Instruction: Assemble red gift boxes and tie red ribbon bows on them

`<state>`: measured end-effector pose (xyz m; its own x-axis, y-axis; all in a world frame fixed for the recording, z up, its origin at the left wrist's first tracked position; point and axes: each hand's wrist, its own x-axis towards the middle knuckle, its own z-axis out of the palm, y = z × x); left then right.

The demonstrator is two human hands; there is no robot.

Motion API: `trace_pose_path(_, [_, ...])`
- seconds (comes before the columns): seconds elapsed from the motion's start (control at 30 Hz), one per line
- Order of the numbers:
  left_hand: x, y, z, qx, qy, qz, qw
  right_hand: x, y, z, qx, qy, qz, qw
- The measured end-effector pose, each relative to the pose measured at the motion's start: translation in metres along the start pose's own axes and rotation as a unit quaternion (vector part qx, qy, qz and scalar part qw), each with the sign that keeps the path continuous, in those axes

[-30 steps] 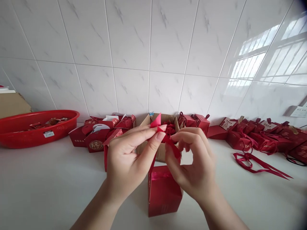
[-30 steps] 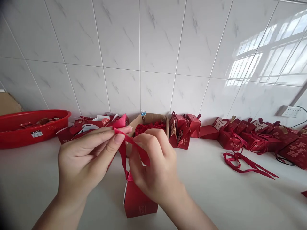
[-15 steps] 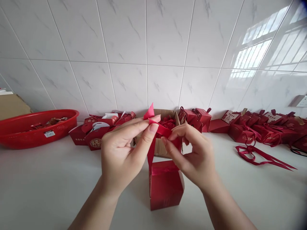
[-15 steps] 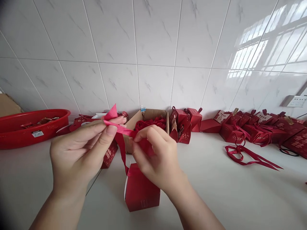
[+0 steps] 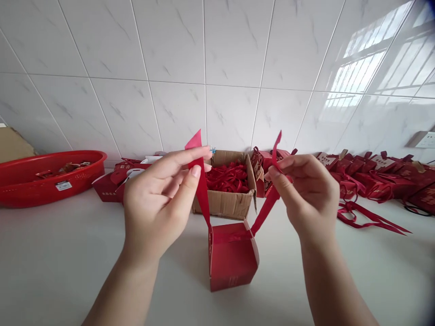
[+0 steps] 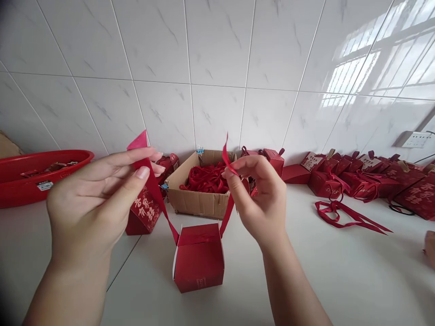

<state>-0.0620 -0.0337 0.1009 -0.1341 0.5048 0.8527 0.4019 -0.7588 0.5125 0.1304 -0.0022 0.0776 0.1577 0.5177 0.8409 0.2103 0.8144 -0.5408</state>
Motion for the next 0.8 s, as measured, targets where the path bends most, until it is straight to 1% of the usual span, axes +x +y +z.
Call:
trace_pose_path(0.1, [0.001, -0.004, 0.0, -0.012, 0.016, -0.01, 1.0, 0.003, 0.004, -0.006, 0.043, -0.001, 0.023, 0.999])
trace_pose_path(0.23, [0.004, -0.011, -0.001, -0.002, -0.016, -0.023, 1.0, 0.008, 0.01, -0.013, 0.092, 0.011, 0.054, 0.994])
trace_pose_path(0.37, [0.006, -0.013, -0.003, 0.0, -0.024, -0.008, 1.0, 0.011, 0.016, -0.019, 0.13, 0.015, 0.089, 0.987])
trace_pose_path(0.5, [0.006, -0.01, 0.001, -0.019, 0.001, 0.007, 1.0, 0.014, 0.016, -0.023, 0.131, 0.032, 0.086, 0.987])
trace_pose_path(0.67, [0.004, -0.012, 0.005, -0.038, 0.044, -0.016, 0.998, 0.015, 0.014, -0.024, 0.155, 0.055, 0.104, 0.981])
trace_pose_path(0.8, [0.004, -0.015, 0.006, -0.02, 0.053, -0.03, 0.998, 0.015, 0.015, -0.024, 0.165, 0.057, 0.099, 0.98])
